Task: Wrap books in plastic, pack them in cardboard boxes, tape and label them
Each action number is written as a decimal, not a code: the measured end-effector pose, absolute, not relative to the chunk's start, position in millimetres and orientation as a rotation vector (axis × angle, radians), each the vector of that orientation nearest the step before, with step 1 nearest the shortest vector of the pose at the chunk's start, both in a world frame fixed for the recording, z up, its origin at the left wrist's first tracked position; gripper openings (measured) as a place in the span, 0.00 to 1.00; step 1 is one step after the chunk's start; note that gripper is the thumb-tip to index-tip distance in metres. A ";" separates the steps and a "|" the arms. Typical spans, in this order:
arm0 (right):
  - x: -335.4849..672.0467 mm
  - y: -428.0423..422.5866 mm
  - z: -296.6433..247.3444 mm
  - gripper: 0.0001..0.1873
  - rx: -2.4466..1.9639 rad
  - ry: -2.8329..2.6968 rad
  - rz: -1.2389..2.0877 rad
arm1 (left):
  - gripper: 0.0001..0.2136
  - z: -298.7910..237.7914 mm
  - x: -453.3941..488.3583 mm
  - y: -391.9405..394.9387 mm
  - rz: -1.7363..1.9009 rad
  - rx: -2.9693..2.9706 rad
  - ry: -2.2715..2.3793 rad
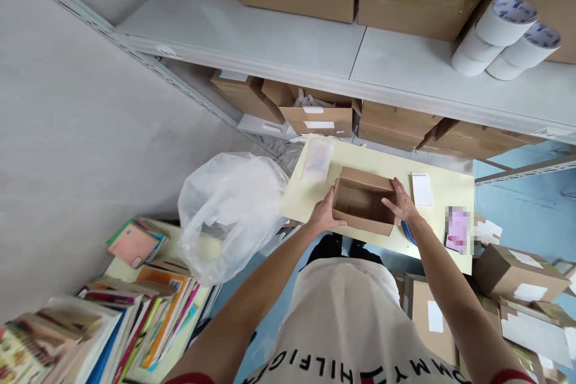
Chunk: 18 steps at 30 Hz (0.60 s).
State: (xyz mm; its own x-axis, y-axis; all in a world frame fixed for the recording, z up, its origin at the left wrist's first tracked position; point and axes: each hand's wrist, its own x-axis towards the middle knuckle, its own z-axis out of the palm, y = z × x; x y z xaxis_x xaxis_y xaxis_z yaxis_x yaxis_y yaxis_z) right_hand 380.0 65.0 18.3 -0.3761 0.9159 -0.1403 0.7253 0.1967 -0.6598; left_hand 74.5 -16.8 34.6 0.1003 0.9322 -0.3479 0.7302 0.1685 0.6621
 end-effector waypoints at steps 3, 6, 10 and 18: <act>379.3 72.1 18.2 0.48 -1.556 -2.260 0.937 | 0.64 34.2 78.3 -17.3 0.386 1.538 1.681; 377.6 73.2 22.3 0.47 -1.628 -2.341 0.824 | 0.64 32.4 77.9 -18.1 0.461 1.508 1.645; 375.0 65.9 37.7 0.47 -1.742 -2.419 0.585 | 0.63 26.5 73.1 -15.4 0.538 1.492 1.580; 291.8 22.6 84.4 0.52 -1.564 -2.678 0.474 | 0.60 17.8 61.5 -11.4 0.593 1.571 1.429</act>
State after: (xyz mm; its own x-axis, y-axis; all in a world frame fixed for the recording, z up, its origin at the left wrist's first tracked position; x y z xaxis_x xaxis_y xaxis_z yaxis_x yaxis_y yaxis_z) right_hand 291.8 22.6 84.4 -0.5028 0.8518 -0.1469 0.8505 0.4572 -0.2600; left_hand 61.5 -11.4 17.8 0.2155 0.9521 -0.2168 0.5188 0.0764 0.8515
